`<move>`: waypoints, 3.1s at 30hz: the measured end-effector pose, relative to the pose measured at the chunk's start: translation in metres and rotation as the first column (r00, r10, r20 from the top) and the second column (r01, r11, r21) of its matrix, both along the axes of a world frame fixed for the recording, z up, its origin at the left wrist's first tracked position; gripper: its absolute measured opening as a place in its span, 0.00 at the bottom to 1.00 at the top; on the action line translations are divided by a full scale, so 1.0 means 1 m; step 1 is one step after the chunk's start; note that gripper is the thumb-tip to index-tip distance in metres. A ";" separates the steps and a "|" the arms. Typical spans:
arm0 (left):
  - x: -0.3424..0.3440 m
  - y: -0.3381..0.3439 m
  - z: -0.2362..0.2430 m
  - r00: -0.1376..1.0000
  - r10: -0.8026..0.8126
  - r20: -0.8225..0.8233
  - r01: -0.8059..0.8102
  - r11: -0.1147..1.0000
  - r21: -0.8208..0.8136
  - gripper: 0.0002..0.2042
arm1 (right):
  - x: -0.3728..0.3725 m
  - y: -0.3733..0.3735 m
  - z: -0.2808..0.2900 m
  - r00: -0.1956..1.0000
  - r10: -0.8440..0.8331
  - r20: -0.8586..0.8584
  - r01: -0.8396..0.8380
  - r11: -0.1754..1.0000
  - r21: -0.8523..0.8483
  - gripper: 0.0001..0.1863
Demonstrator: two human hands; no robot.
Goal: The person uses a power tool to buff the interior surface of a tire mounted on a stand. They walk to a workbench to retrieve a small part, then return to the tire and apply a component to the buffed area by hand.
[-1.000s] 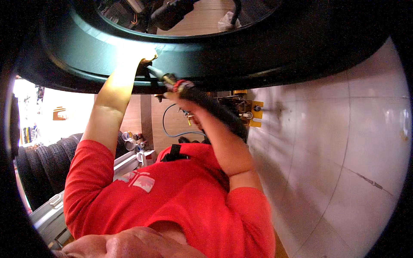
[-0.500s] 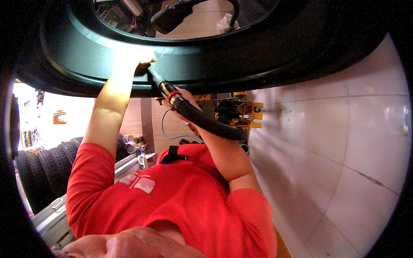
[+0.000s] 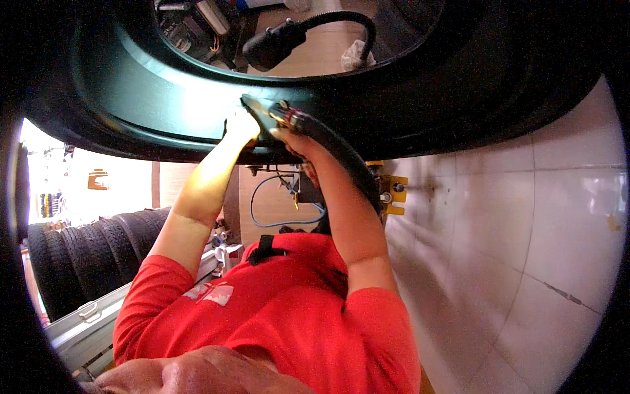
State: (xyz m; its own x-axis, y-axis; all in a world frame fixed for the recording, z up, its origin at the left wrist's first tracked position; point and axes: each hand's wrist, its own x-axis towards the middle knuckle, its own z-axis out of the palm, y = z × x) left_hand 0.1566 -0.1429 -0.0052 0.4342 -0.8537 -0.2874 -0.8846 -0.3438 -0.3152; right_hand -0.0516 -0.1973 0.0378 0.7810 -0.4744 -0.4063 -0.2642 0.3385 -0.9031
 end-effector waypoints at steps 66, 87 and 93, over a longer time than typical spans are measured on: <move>0.004 0.000 -0.025 0.999 0.021 0.037 -0.019 0.999 -0.050 0.33 | 0.017 -0.021 0.007 0.968 0.147 -0.204 -0.244 0.747 -0.619 0.25; -0.025 -0.005 0.015 0.999 0.004 0.053 -0.005 1.000 0.010 0.32 | -0.001 -0.037 -0.027 0.964 0.040 -0.262 -0.188 0.801 -0.568 0.20; -0.026 -0.001 0.016 0.999 0.002 0.051 -0.003 1.000 0.022 0.32 | -0.001 -0.016 -0.019 0.990 -0.020 -0.137 -0.083 0.704 -0.705 0.19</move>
